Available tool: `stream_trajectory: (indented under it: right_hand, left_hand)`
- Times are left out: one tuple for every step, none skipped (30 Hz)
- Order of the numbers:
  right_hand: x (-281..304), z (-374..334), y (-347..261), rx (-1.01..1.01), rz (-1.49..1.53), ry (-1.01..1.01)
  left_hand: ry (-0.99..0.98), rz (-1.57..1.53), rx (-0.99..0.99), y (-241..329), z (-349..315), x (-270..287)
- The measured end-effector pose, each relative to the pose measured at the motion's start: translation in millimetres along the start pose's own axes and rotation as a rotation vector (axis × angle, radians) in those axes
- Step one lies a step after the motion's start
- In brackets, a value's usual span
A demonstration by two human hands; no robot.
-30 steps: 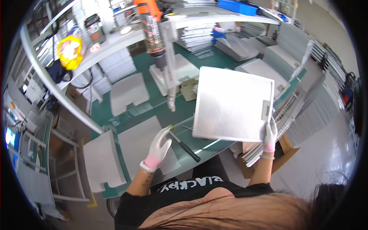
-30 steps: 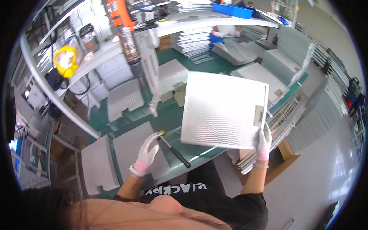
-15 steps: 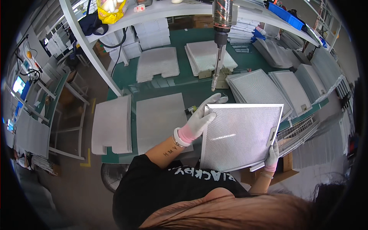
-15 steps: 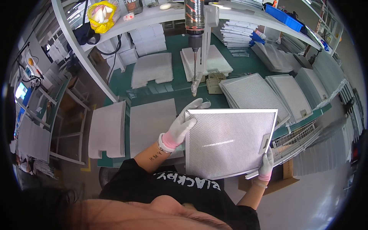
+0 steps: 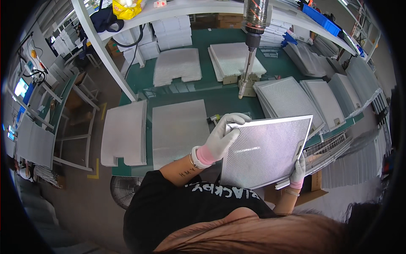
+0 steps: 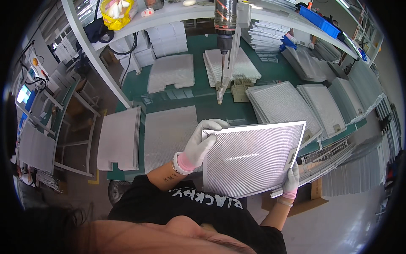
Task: Assemble metal mesh filters by attaching a frame and using a hammer and pneumatic press to secure components.
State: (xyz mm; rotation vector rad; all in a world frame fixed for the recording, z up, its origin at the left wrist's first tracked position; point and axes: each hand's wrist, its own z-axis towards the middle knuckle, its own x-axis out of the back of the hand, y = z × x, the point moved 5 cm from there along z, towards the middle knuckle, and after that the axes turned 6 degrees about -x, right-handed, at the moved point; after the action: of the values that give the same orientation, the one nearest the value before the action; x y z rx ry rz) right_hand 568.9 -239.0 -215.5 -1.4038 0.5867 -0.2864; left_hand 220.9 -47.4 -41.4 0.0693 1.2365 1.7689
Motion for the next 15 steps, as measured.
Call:
stream_trajectory:
  right_hand:
    - [-1.8, -1.3, -3.5, 0.011, 0.005, 0.005]
    - [-2.8, -2.5, -5.4, 0.011, 0.004, 0.007]
    - [-3.5, -3.6, -7.0, 0.007, -0.006, 0.013]
    - [-3.5, -4.4, -8.2, 0.003, -0.016, 0.019]
    - [-2.9, -4.8, -9.2, 0.004, -0.017, 0.021]
    - [-3.4, -5.0, -11.2, 0.025, 0.005, -0.01]
    - [-6.3, -4.5, -14.7, 0.047, 0.027, -0.044]
    - [-7.3, -5.0, -18.6, 0.047, 0.026, -0.044]
    - [-7.3, -6.0, -23.3, 0.041, -0.02, -0.019]
    - [-8.0, -6.8, -26.4, 0.038, -0.066, 0.012]
    - [-9.8, -6.3, -27.0, 0.04, -0.066, 0.016]
    - [-12.4, -5.5, -27.8, 0.042, -0.063, 0.014]
    - [-13.8, -5.7, -29.0, 0.044, -0.061, 0.014]
    - [-15.0, -6.2, -30.2, 0.046, -0.059, 0.016]
    - [-15.5, -7.2, -31.2, 0.049, -0.057, 0.018]
  left_hand:
    - [-0.005, 0.01, -0.031, 0.1, -0.2, 0.8]
    - [-0.006, 0.009, -0.029, 0.4, -0.7, 0.5]
    - [-0.014, 0.009, -0.034, 1.9, -1.2, -0.2]
    - [-0.022, 0.009, -0.04, 3.7, -1.5, -1.2]
    - [-0.023, 0.008, -0.039, 6.7, -1.2, -3.1]
    - [-0.037, -0.004, -0.035, 10.8, -0.5, -6.5]
    - [-0.048, -0.015, -0.033, 13.5, -0.4, -7.9]
    - [-0.047, -0.015, -0.034, 13.5, -1.0, -6.1]
    - [-0.05, -0.068, -0.025, 12.2, -1.9, -3.9]
    - [-0.057, -0.122, -0.015, 11.0, -1.6, -2.7]
    - [-0.061, -0.124, -0.013, 11.2, -1.4, -2.8]
    - [-0.043, -0.153, 0.011, 10.5, -1.4, -2.3]
    - [-0.026, -0.183, 0.036, 9.1, -1.4, -2.3]
    - [-0.032, -0.187, 0.04, 10.0, -1.4, -1.6]
    - [-0.048, -0.171, 0.017, 13.4, -1.5, 0.3]
